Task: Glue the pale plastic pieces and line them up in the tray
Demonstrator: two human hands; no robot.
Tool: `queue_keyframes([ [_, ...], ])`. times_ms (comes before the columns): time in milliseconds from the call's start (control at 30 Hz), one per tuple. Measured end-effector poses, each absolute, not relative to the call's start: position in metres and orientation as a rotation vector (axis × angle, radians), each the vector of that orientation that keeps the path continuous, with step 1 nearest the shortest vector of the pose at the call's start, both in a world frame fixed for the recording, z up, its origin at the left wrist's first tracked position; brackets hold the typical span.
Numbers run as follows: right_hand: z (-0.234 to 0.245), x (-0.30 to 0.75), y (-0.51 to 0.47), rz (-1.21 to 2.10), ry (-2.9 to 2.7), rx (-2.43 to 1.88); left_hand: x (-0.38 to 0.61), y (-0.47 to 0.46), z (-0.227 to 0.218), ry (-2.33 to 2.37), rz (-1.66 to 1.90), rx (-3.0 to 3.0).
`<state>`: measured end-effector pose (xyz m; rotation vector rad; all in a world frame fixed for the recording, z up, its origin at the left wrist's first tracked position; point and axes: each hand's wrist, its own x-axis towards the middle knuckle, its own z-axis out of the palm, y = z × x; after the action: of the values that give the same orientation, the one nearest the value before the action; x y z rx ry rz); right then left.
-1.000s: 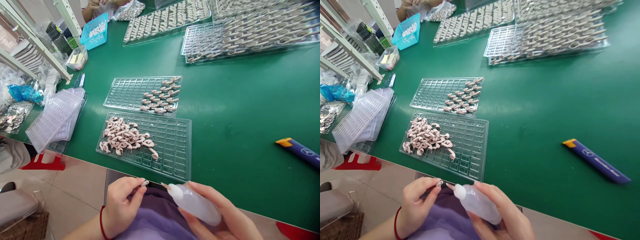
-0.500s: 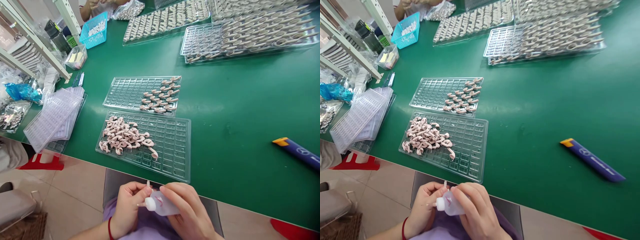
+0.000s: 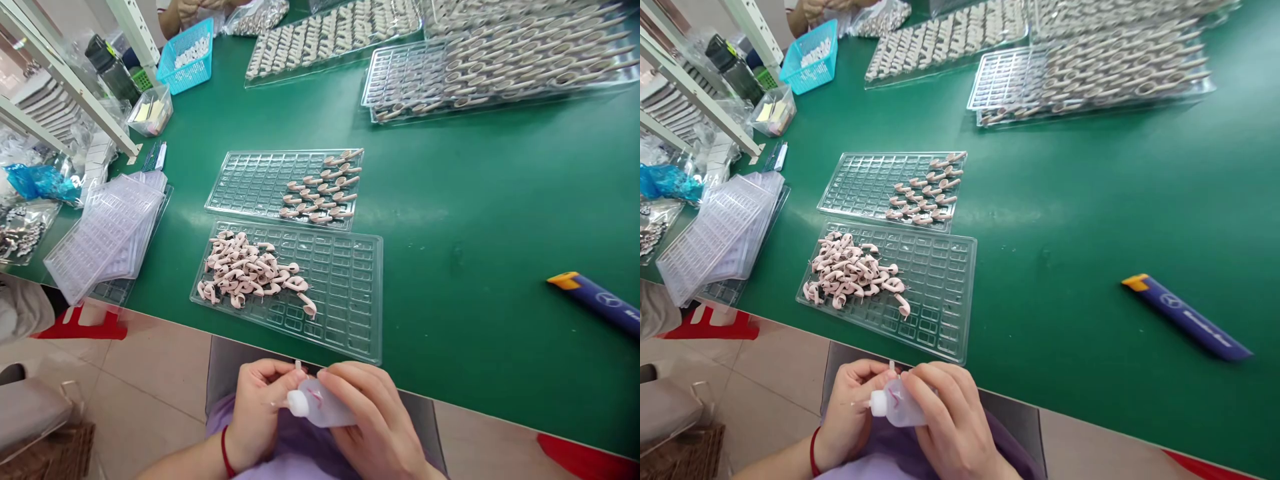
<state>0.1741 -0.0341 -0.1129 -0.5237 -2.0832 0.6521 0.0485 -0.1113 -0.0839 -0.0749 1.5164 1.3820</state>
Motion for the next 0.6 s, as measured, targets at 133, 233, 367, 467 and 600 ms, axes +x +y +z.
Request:
queue_keyframes([
  [133, -0.117, 0.173, -0.036, 0.637, -2.082, -0.557, 0.046, -0.112, -0.088, 1.537, 1.374, -0.009],
  [233, -0.117, 0.174, -0.034, 0.645, -2.090, -0.559, 0.039, -0.115, -0.085, 1.595, 1.285, 0.180],
  [367, -0.106, 0.184, -0.026, 0.798, -2.060, -0.482, 0.025, -0.119, -0.072, 1.862, 1.192, 0.966],
  [467, -0.098, 0.197, -0.016, 0.902, -1.997, -0.529, 0.015, -0.118, -0.062, 1.964, 1.212, 1.610],
  [600, -0.094, 0.210, 0.001, 0.840, -1.872, -0.810, 0.008, -0.113, -0.054, 2.011, 1.140, 1.939],
])
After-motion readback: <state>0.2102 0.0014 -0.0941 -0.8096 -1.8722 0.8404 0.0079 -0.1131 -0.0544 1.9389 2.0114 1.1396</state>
